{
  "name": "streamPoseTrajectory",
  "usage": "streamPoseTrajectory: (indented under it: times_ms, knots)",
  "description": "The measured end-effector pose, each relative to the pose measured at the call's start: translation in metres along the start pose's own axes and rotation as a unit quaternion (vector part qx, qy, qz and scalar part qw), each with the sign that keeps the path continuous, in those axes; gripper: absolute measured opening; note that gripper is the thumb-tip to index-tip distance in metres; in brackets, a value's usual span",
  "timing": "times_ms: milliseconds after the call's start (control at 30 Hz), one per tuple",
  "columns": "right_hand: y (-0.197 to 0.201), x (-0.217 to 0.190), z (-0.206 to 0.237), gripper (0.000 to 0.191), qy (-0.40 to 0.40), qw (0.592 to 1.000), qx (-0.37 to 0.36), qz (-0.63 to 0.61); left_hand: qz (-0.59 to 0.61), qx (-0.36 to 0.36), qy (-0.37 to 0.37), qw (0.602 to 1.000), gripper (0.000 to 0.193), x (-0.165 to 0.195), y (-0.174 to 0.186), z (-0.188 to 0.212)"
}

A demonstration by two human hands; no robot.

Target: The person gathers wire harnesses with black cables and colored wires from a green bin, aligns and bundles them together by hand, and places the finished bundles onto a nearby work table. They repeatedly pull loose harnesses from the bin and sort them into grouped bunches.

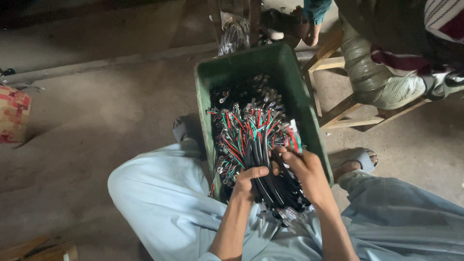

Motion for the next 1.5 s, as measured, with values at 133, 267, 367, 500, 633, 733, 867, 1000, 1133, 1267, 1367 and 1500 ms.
streamPoseTrajectory:
  times_ms: [133, 267, 367, 500, 633, 733, 867, 1000, 1133, 1267, 1367, 1500]
  knots:
    - [-0.011, -0.036, 0.005, 0.024, -0.012, 0.996, -0.044, 0.072, 0.022, 0.041, 0.011, 0.999, 0.054, -0.002, 0.005, -0.002]
    - [-0.009, -0.056, 0.006, 0.026, 0.128, 0.988, -0.033, 0.080, 0.008, 0.070, -0.004, 0.997, 0.054, 0.002, 0.001, -0.003]
    - [-0.001, -0.045, 0.003, 0.027, 0.052, 0.998, 0.008, 0.033, 0.017, 0.032, -0.017, 0.999, 0.051, 0.006, -0.010, -0.003]
    - [0.007, -0.025, 0.005, 0.031, -0.068, 0.993, 0.094, -0.032, 0.012, 0.007, -0.037, 0.999, 0.049, 0.011, -0.020, -0.006]
    - [0.005, -0.025, 0.007, 0.027, -0.020, 0.989, 0.120, -0.083, 0.008, 0.015, -0.045, 0.999, 0.052, 0.010, -0.020, -0.008]
    - [-0.002, -0.030, 0.009, 0.021, -0.007, 0.988, 0.136, -0.069, -0.021, 0.028, -0.013, 0.999, 0.054, 0.012, -0.015, -0.005]
    - [-0.014, -0.039, 0.011, 0.021, 0.030, 0.994, 0.095, -0.032, -0.119, 0.070, 0.055, 0.989, 0.049, 0.013, -0.009, 0.001]
    - [-0.016, -0.044, 0.011, 0.021, 0.035, 0.997, 0.071, -0.007, -0.144, 0.099, 0.012, 0.985, 0.049, 0.013, -0.011, 0.002]
    - [-0.012, -0.042, 0.009, 0.026, 0.003, 0.996, 0.053, -0.076, -0.194, 0.091, -0.019, 0.977, 0.049, 0.013, -0.012, -0.002]
    - [-0.011, -0.035, 0.011, 0.020, 0.014, 0.991, 0.057, -0.122, -0.216, 0.079, -0.044, 0.972, 0.049, 0.012, -0.012, -0.004]
    - [-0.005, -0.027, 0.014, 0.015, 0.001, 0.986, 0.076, -0.149, -0.143, 0.089, -0.033, 0.985, 0.043, 0.009, -0.012, -0.004]
    - [0.004, -0.021, 0.014, 0.012, 0.005, 0.978, 0.069, -0.197, -0.100, 0.080, -0.054, 0.990, 0.041, 0.013, -0.017, -0.004]
Point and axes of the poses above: each hand's wrist, its own z-axis away from the middle knuckle, its own y-axis out of the back of the hand, x = y × z, the point moved 3 cm from there along -z, towards the middle knuckle
